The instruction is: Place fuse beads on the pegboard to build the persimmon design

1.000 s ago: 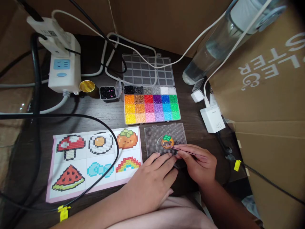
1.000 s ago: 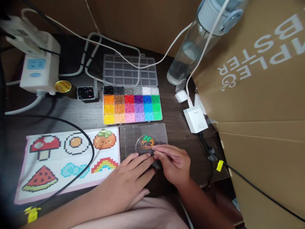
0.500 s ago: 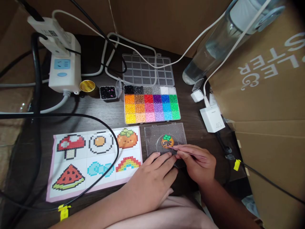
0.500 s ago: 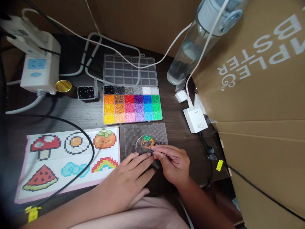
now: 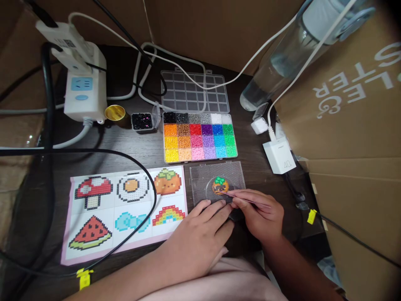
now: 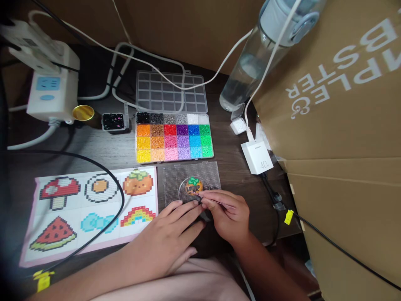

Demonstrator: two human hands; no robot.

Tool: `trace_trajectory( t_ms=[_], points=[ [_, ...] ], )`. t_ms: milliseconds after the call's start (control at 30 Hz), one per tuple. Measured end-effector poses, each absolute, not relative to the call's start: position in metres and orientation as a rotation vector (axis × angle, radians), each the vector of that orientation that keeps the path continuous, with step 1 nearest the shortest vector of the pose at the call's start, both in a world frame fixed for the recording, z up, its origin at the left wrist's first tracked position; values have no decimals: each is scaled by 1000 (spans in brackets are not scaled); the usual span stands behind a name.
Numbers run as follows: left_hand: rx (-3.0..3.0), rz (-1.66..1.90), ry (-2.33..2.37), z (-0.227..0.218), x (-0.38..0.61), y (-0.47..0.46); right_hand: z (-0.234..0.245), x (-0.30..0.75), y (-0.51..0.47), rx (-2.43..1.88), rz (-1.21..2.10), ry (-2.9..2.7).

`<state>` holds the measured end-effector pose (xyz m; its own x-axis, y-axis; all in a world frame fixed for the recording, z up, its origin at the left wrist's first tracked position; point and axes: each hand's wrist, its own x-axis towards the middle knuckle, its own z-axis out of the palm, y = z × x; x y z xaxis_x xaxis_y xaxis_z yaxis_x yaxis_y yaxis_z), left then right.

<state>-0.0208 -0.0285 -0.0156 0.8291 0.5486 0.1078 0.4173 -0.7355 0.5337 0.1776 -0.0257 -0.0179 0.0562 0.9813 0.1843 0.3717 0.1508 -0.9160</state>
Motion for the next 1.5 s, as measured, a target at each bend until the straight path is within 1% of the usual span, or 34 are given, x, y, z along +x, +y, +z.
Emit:
trace_trajectory(
  t_ms=[333,467,567,733,967,1267,1500],
  points=[
    [2491,367,712,-17,-20,-28,-15,176,-26,-1396,844,-1389],
    [2474,363,722,-15,-21,-29,-20,180,-26,-1389,942,-1146],
    [2465,345,731,-12,-22,-28,-22,182,-22,-1301,1022,-965],
    [2480,298,733,-8,-22,-28,-20,184,-13,-1191,1059,-754],
    [2487,198,748,-2,-21,-30,-16,195,-4,-1078,1256,-455],
    [2500,165,741,6,-20,-29,-21,202,2,-1016,1371,-466],
    [2527,198,745,10,-20,-28,-19,193,2,-1006,1388,-471]
  ],
)
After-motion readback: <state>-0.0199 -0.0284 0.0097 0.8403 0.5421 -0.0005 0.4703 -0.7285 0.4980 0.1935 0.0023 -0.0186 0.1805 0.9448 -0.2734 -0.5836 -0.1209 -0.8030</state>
